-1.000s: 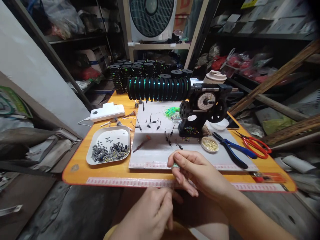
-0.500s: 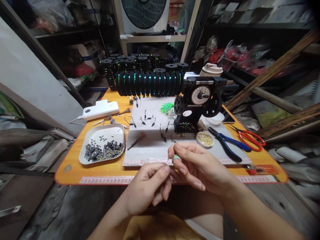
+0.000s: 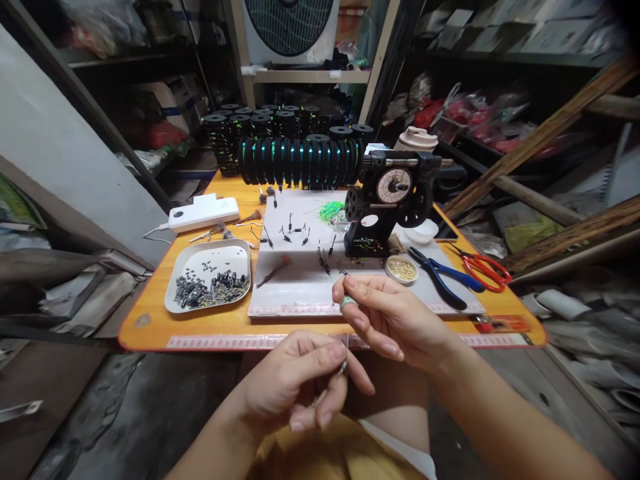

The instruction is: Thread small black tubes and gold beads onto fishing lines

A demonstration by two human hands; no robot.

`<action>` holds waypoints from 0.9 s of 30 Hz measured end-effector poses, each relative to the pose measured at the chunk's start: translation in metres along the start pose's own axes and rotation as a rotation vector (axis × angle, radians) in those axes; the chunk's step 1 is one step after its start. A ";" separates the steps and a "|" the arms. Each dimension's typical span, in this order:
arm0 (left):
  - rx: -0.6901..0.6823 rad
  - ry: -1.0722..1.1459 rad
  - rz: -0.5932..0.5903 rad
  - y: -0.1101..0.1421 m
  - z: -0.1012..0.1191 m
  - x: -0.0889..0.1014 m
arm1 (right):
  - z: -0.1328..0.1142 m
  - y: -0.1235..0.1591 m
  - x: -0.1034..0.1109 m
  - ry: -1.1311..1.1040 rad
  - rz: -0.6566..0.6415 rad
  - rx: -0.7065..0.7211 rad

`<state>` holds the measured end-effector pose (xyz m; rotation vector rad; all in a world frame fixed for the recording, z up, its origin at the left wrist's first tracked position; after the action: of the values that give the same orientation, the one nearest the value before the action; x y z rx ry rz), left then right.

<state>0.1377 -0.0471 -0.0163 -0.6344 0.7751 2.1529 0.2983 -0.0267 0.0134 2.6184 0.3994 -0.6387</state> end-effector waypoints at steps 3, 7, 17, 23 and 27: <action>-0.009 -0.021 0.007 0.002 -0.003 -0.003 | -0.001 0.002 -0.002 0.064 0.019 0.019; -0.043 -0.107 0.039 0.007 -0.004 -0.003 | -0.001 0.003 -0.002 0.207 0.033 0.050; -0.703 -0.644 0.744 -0.041 0.089 0.022 | 0.002 -0.002 0.020 0.868 0.243 0.373; -0.751 -0.596 0.785 -0.083 0.121 0.019 | 0.005 -0.002 0.028 1.084 0.269 0.461; -0.604 -0.540 0.709 -0.071 0.102 0.018 | 0.008 -0.003 0.036 1.374 0.340 0.751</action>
<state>0.1633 0.0705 0.0200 -0.0060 0.0176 3.0535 0.3246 -0.0211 -0.0115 3.2751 0.0259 1.4870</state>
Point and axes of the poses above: each hand's wrist, its own y-axis away from the middle knuckle, its own x-axis out of the back of the hand, z = x × y, the point moved 2 cm from there along -y, towards the middle knuckle, and after that the axes turned 7 degrees about z, right-handed, at the moved point
